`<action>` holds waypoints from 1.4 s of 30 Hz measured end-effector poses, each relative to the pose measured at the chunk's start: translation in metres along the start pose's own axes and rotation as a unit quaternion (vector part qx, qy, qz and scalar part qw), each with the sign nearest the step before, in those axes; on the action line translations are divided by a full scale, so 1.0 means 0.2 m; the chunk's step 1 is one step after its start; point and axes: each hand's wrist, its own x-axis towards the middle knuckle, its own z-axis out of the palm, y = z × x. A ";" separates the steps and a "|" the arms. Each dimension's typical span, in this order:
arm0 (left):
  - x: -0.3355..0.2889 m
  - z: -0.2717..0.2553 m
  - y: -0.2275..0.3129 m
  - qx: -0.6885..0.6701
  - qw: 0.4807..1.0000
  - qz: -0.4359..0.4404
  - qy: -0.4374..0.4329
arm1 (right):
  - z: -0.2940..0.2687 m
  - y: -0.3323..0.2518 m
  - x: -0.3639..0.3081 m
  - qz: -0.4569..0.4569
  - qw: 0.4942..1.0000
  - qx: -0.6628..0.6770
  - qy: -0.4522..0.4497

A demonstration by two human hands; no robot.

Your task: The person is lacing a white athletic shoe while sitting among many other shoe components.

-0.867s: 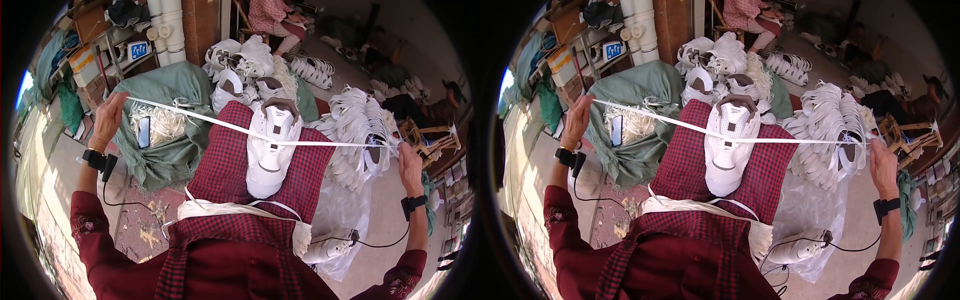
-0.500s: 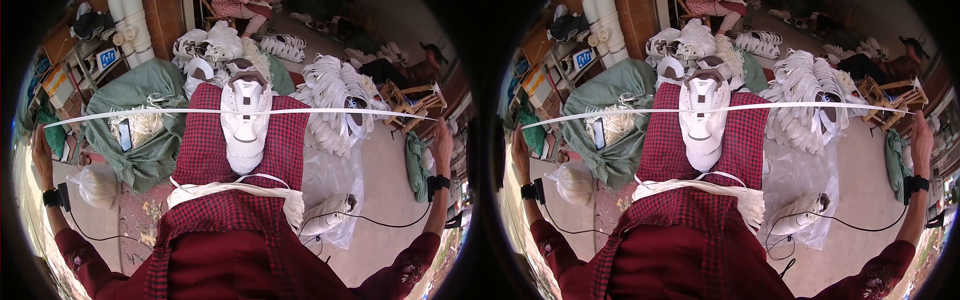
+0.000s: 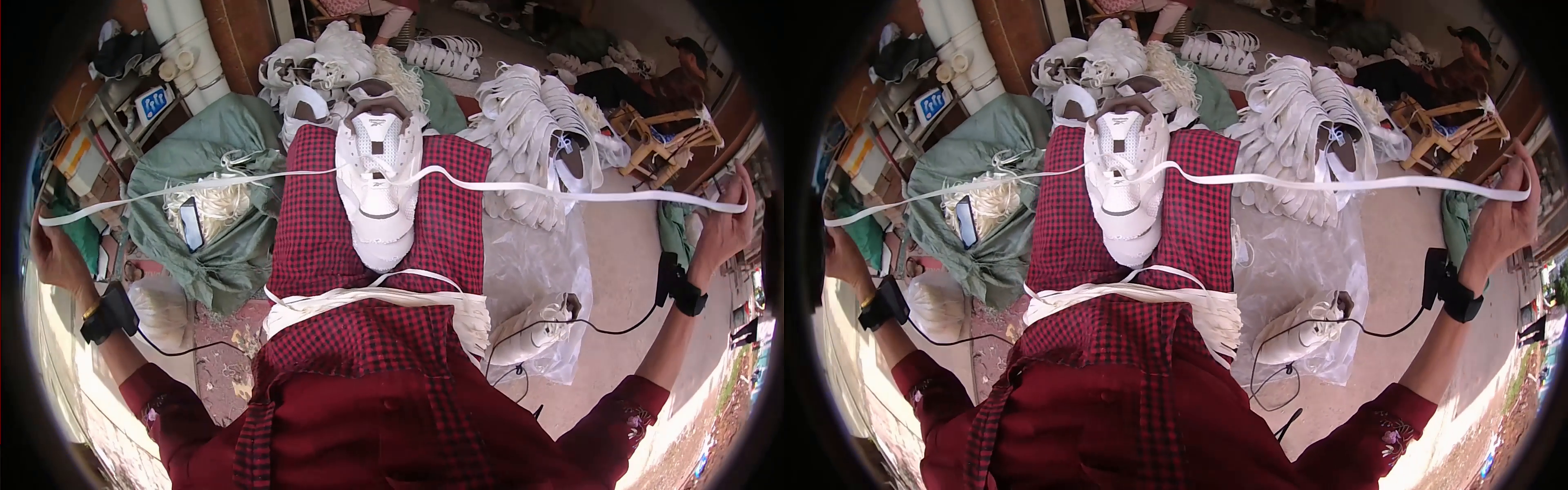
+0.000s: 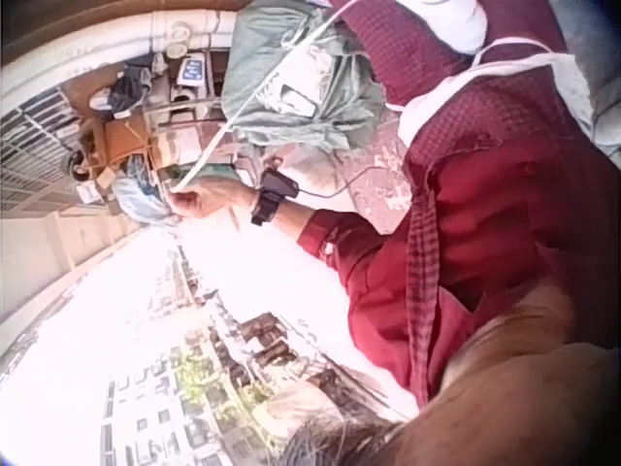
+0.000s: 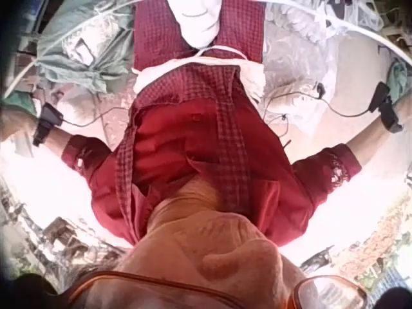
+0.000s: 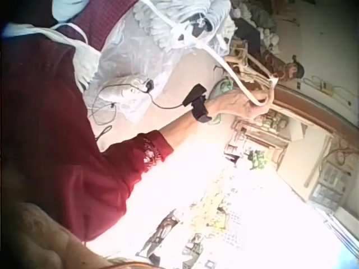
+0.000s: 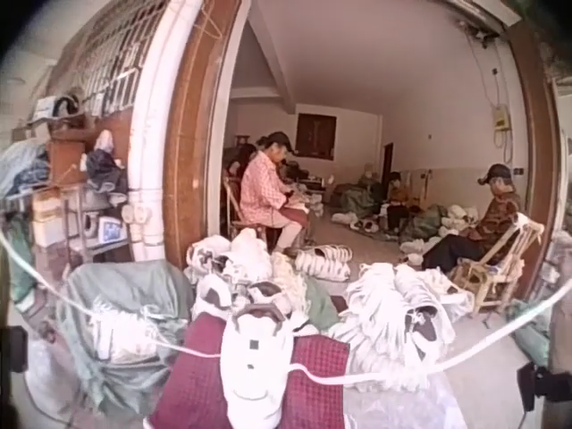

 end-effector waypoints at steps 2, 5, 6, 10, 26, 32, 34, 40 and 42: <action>-0.18 0.20 0.28 -0.122 0.989 -0.070 -0.042 | 0.30 -0.19 -0.26 0.061 0.993 0.077 -0.065; -0.45 0.50 0.71 -0.296 0.927 -0.178 -0.145 | 0.73 -0.47 -0.63 0.164 0.913 0.304 -0.219; -0.54 0.57 0.84 -0.349 0.889 -0.220 -0.196 | 0.83 -0.56 -0.72 0.202 0.868 0.363 -0.271; -0.84 0.80 1.24 -0.398 0.787 -0.279 -0.379 | 1.12 -0.79 -0.94 0.202 0.787 0.440 -0.383; -1.17 0.84 1.33 -0.482 0.694 -0.335 -0.416 | 1.16 -0.84 -0.98 0.221 0.759 0.403 -0.461; -1.20 0.83 1.33 -0.486 0.685 -0.356 -0.409 | 1.21 -0.85 -0.92 0.144 0.766 0.348 -0.522; -1.20 0.82 1.33 -0.478 0.652 -0.401 -0.431 | 1.21 -0.85 -0.91 0.192 0.736 0.379 -0.527; -1.21 0.82 1.36 -0.493 0.700 -0.338 -0.390 | 1.21 -0.82 -0.93 0.231 0.714 0.402 -0.526; -1.21 0.82 1.37 -0.460 0.748 -0.285 -0.383 | 1.20 -0.81 -0.93 0.225 0.709 0.415 -0.523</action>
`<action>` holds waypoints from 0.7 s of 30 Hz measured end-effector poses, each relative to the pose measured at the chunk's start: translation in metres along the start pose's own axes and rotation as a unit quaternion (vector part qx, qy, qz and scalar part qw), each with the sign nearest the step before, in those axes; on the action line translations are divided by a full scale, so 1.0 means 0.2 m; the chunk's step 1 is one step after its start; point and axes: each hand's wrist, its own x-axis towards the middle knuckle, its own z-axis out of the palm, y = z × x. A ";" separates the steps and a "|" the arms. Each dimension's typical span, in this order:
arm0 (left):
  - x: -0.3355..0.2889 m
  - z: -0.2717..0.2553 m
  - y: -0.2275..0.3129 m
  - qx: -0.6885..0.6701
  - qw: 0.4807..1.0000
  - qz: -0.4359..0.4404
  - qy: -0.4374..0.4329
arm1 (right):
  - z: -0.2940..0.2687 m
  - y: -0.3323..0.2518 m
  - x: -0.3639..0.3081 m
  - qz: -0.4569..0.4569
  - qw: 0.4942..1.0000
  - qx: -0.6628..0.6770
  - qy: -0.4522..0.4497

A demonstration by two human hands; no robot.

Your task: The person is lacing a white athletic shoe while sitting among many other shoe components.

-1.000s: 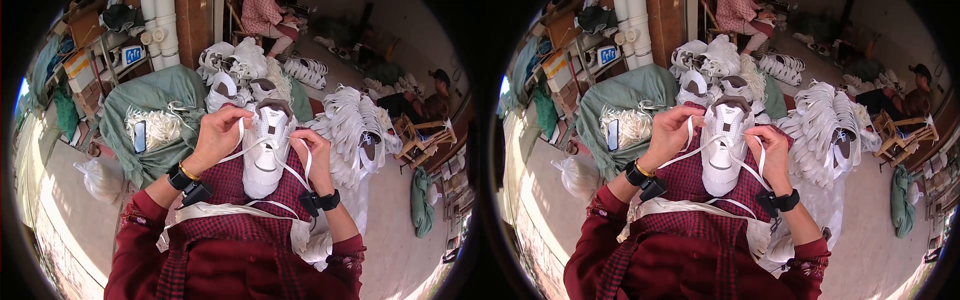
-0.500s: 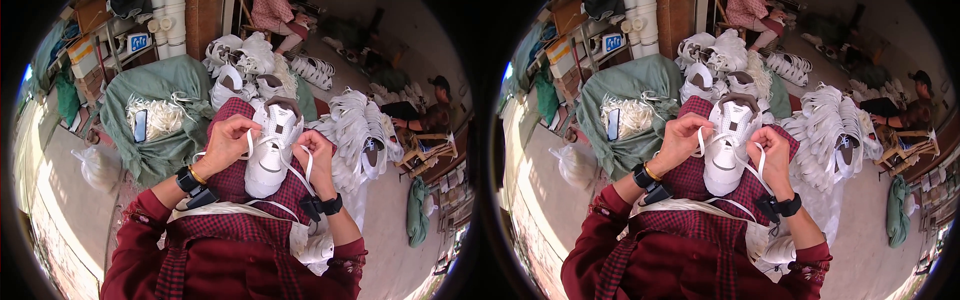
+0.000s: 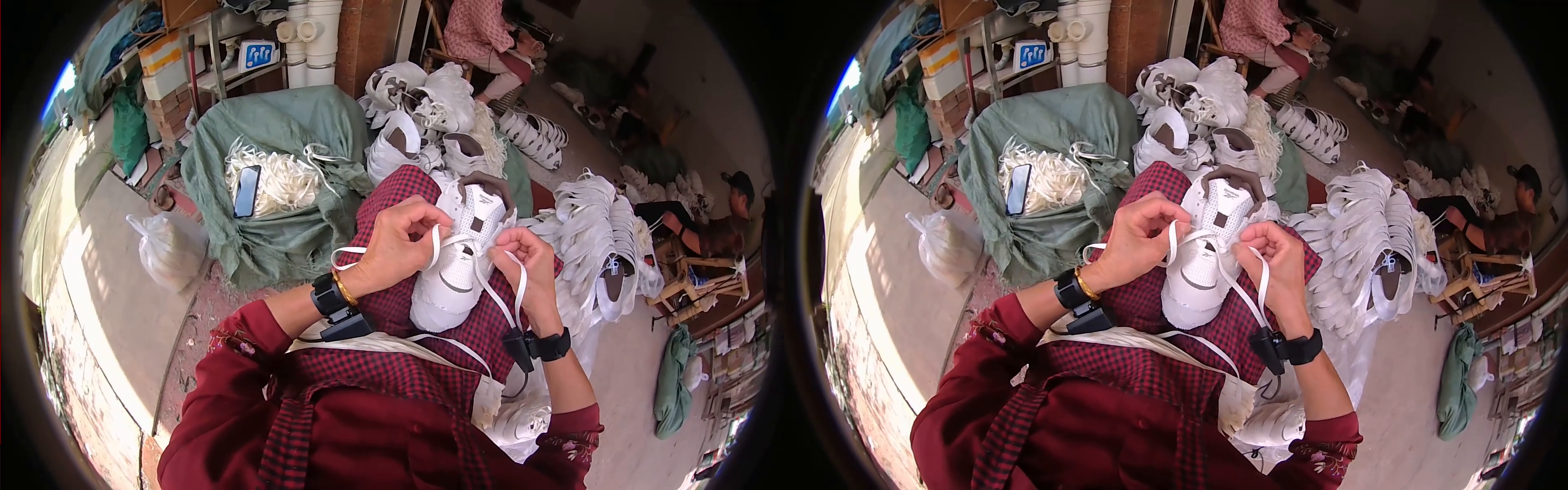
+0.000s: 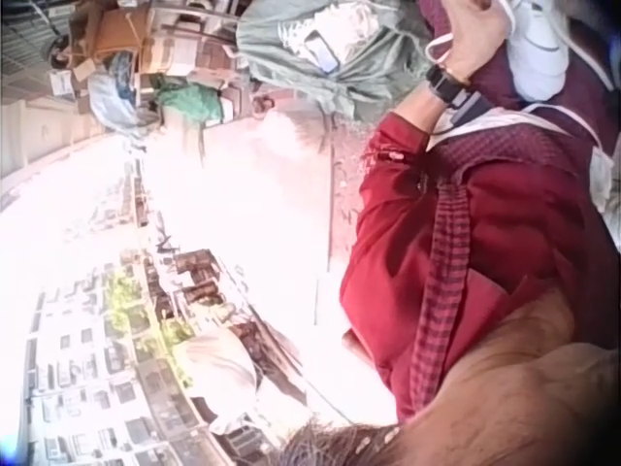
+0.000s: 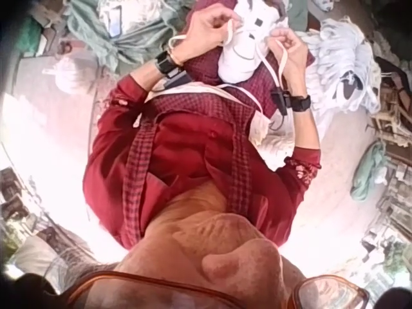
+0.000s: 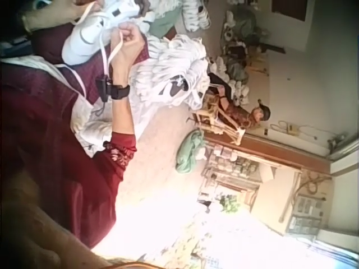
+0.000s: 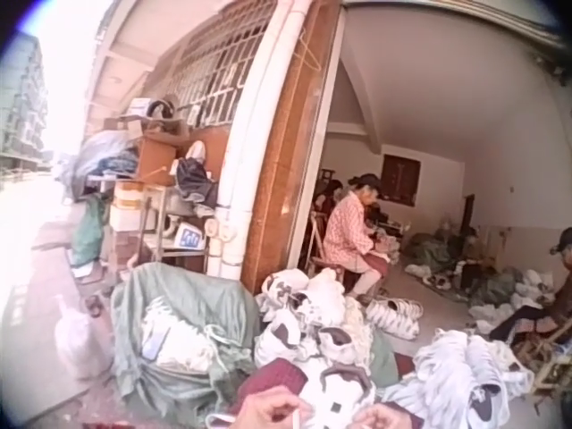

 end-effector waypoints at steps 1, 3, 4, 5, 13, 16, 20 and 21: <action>0.00 0.00 0.00 0.045 0.999 0.017 -0.004 | 0.00 0.00 0.00 0.018 1.000 -0.005 0.005; 0.00 0.02 0.01 0.118 0.992 0.047 -0.008 | 0.00 0.01 0.01 0.011 1.000 -0.015 0.006; 0.01 0.03 0.01 0.147 0.987 0.061 -0.009 | 0.00 0.01 0.01 0.013 1.000 0.002 0.005; 0.02 0.03 0.02 0.176 0.981 0.077 -0.009 | 0.00 0.00 0.02 0.010 1.000 0.014 0.002; 0.23 -0.08 0.14 0.265 0.931 0.120 -0.220 | -0.08 -0.23 0.07 -0.077 0.964 -0.226 -0.121; 0.36 -0.12 0.20 0.318 0.858 0.201 -0.349 | -0.08 -0.32 0.13 -0.286 0.819 -0.476 -0.141; 0.55 -0.10 0.24 0.362 0.767 0.144 -0.509 | -0.08 -0.39 0.25 -0.249 0.785 -0.496 -0.275; 0.58 -0.09 0.24 0.357 0.764 0.126 -0.523 | -0.08 -0.40 0.26 -0.248 0.787 -0.491 -0.279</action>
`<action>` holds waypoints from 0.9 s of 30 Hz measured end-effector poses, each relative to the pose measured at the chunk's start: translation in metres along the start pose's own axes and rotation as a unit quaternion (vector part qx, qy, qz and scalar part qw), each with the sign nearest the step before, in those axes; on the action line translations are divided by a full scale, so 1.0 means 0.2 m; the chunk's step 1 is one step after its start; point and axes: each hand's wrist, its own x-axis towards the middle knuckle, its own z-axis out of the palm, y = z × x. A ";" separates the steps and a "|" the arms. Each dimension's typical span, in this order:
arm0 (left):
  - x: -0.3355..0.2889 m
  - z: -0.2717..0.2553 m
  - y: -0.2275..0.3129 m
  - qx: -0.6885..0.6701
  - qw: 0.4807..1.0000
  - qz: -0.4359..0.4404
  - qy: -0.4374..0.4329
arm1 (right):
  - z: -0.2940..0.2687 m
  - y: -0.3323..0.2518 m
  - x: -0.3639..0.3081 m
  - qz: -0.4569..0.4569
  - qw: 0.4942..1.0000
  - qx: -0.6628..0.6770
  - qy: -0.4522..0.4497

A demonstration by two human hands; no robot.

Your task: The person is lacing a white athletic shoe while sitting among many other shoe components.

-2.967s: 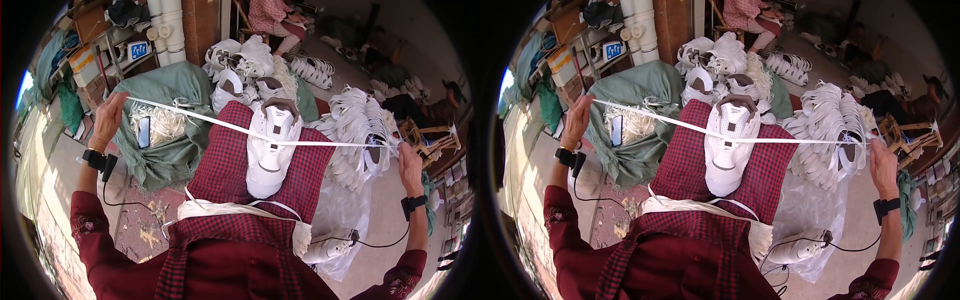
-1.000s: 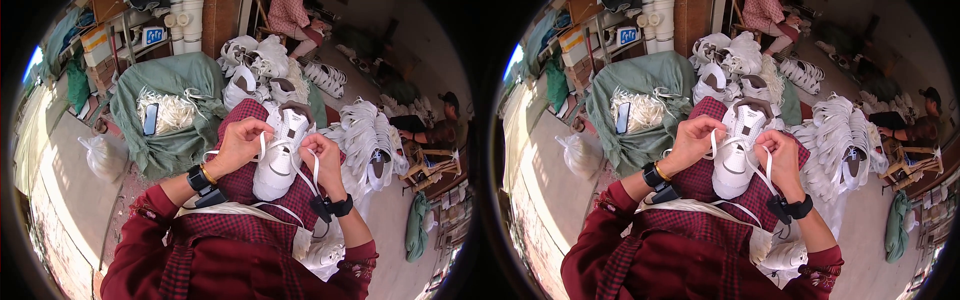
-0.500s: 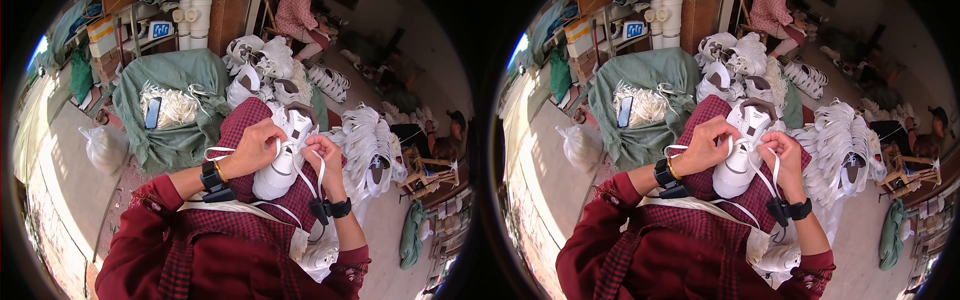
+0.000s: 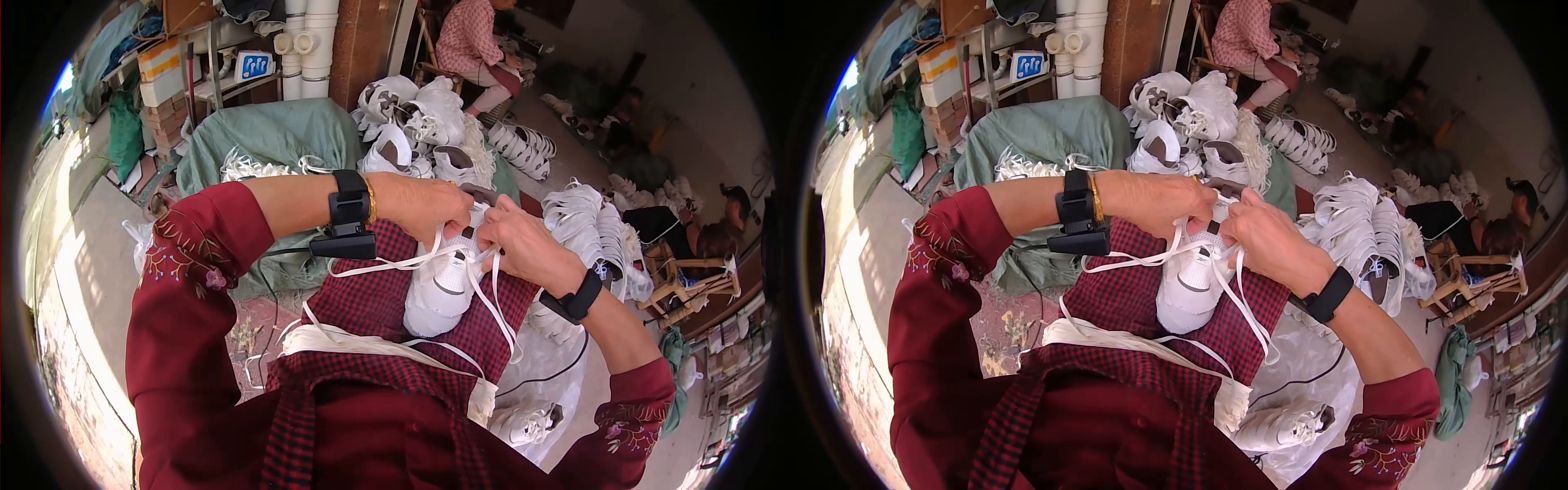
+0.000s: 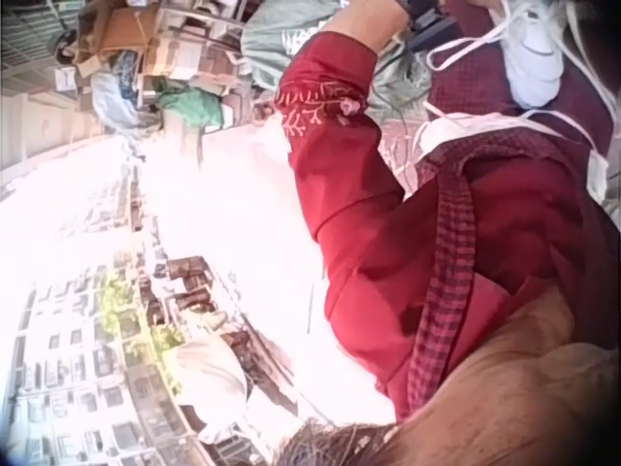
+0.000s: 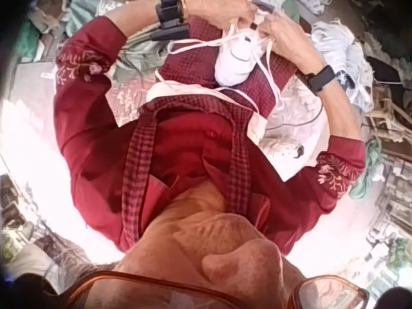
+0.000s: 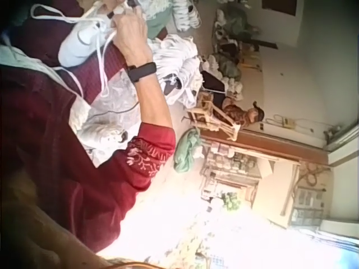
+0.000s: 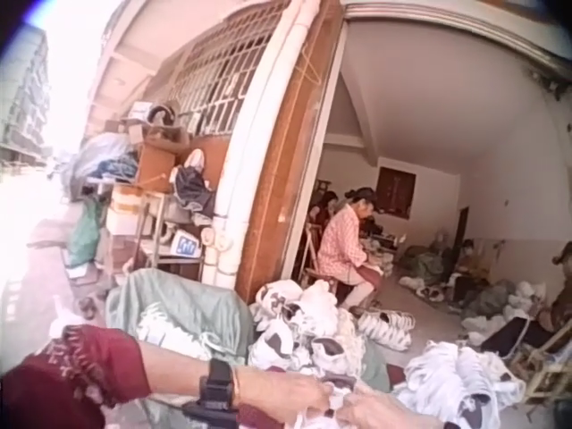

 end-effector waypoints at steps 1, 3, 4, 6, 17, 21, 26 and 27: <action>0.02 0.00 -0.01 -0.004 1.000 0.004 -0.009 | 0.00 0.00 0.01 0.015 1.000 0.002 -0.020; 0.05 0.00 -0.02 -0.004 1.000 -0.002 -0.027 | 0.00 0.01 0.01 0.015 0.999 -0.003 -0.035; 0.05 0.00 -0.03 -0.014 0.999 -0.025 -0.045 | 0.00 0.01 0.01 0.003 1.000 -0.008 -0.028; 0.06 -0.01 -0.04 -0.041 0.995 -0.052 -0.071 | -0.01 0.02 0.00 0.009 0.998 0.011 -0.055; 0.17 -0.03 0.08 0.120 0.974 -0.169 -0.093 | 0.05 0.09 0.09 0.100 0.984 0.020 -0.143; 0.15 -0.04 0.06 0.017 0.985 -0.158 -0.069 | 0.06 0.13 0.08 0.149 0.962 0.198 -0.117; 0.13 0.00 0.02 -0.041 0.986 -0.160 -0.017 | 0.11 0.14 0.08 0.274 0.887 0.371 0.014; 0.12 0.02 0.02 -0.052 0.985 -0.166 -0.018 | 0.13 0.12 0.07 0.337 0.828 0.444 0.063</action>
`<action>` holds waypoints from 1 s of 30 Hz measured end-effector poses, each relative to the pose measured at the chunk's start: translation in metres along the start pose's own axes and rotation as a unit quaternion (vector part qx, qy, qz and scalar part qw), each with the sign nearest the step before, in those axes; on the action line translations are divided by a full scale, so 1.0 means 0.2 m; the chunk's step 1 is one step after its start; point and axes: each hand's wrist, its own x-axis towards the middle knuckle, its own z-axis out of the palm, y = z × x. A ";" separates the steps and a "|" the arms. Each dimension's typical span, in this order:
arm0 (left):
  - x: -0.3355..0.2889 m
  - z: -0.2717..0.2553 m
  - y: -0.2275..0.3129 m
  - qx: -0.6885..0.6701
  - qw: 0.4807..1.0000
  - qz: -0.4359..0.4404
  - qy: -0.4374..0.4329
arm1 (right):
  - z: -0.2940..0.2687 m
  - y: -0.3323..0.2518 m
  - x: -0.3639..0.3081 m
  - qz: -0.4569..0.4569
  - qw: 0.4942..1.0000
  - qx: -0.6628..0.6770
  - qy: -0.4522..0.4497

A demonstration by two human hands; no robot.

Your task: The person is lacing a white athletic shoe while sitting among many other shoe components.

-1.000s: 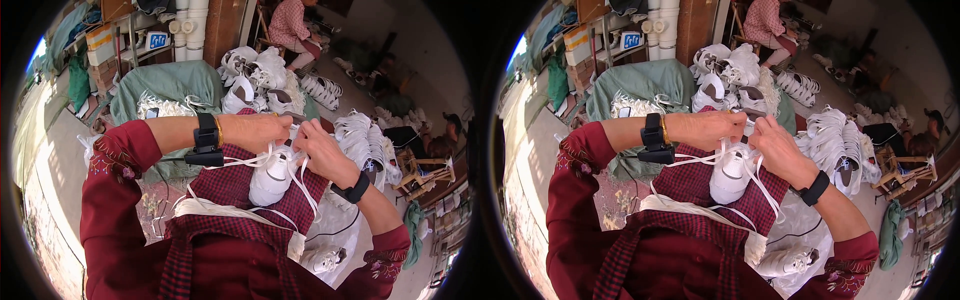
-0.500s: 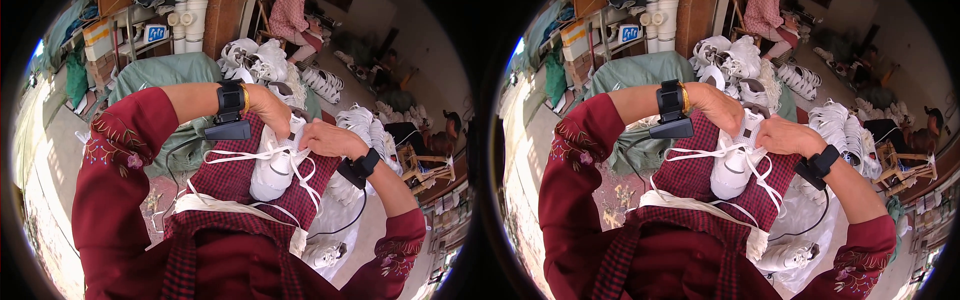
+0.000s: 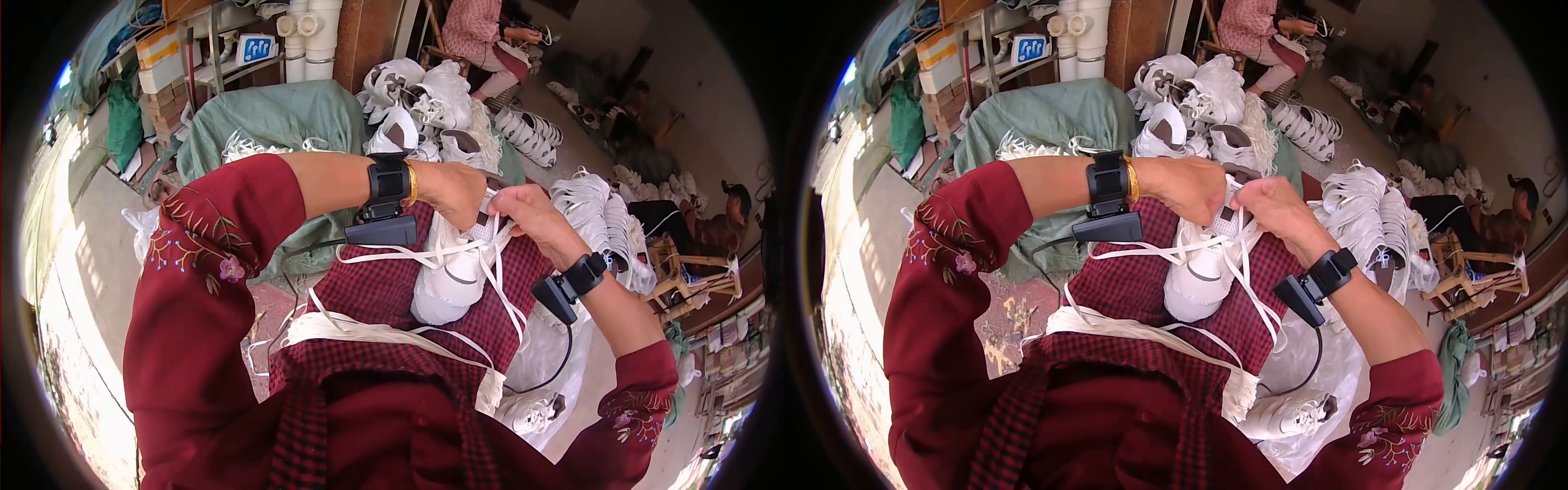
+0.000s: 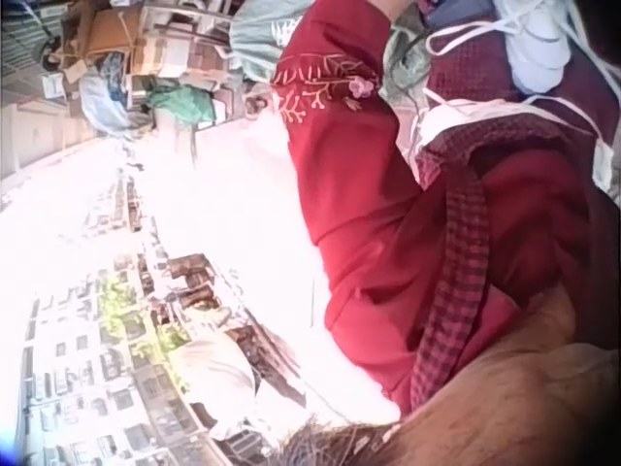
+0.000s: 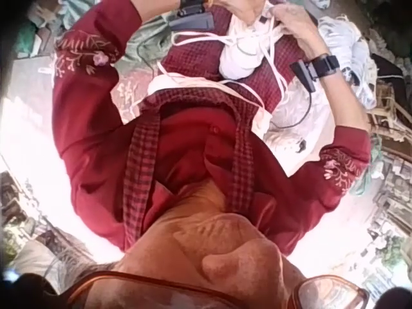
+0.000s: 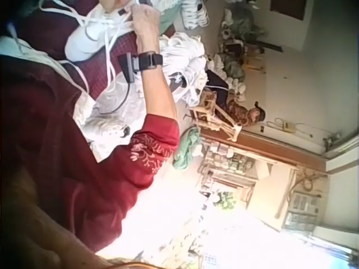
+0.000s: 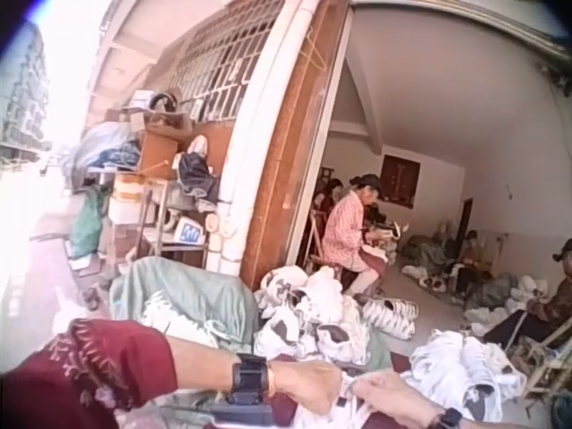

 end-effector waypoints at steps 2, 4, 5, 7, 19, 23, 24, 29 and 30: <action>-0.01 0.03 -0.01 -0.018 1.000 -0.009 0.006 | 0.03 0.02 -0.03 -0.030 0.998 0.058 0.000; -0.03 0.05 0.00 -0.108 0.993 0.016 0.045 | 0.05 0.05 -0.05 -0.066 0.992 0.111 0.003; -0.05 0.05 0.01 -0.142 0.988 0.014 0.060 | 0.06 0.06 -0.07 -0.076 0.989 0.123 0.018; -0.08 0.06 0.03 -0.246 0.951 0.093 0.161 | 0.07 0.08 -0.09 -0.090 0.981 0.170 0.024; -0.09 0.15 0.13 -0.545 0.830 -0.071 0.093 | 0.07 0.17 -0.10 -0.222 0.955 0.196 -0.011; -0.03 0.19 0.14 -0.559 0.817 -0.081 0.116 | 0.06 0.17 -0.11 -0.205 0.950 0.236 0.005; -0.03 0.19 0.14 -0.571 0.804 -0.089 0.139 | 0.05 0.18 -0.12 -0.177 0.948 0.265 0.019; -0.02 0.23 0.10 -0.592 0.787 -0.085 0.151 | 0.09 0.25 -0.16 -0.336 0.939 -0.013 0.068; -0.01 0.24 0.09 -0.591 0.787 -0.089 0.153 | 0.10 0.27 -0.16 -0.334 0.938 -0.015 0.094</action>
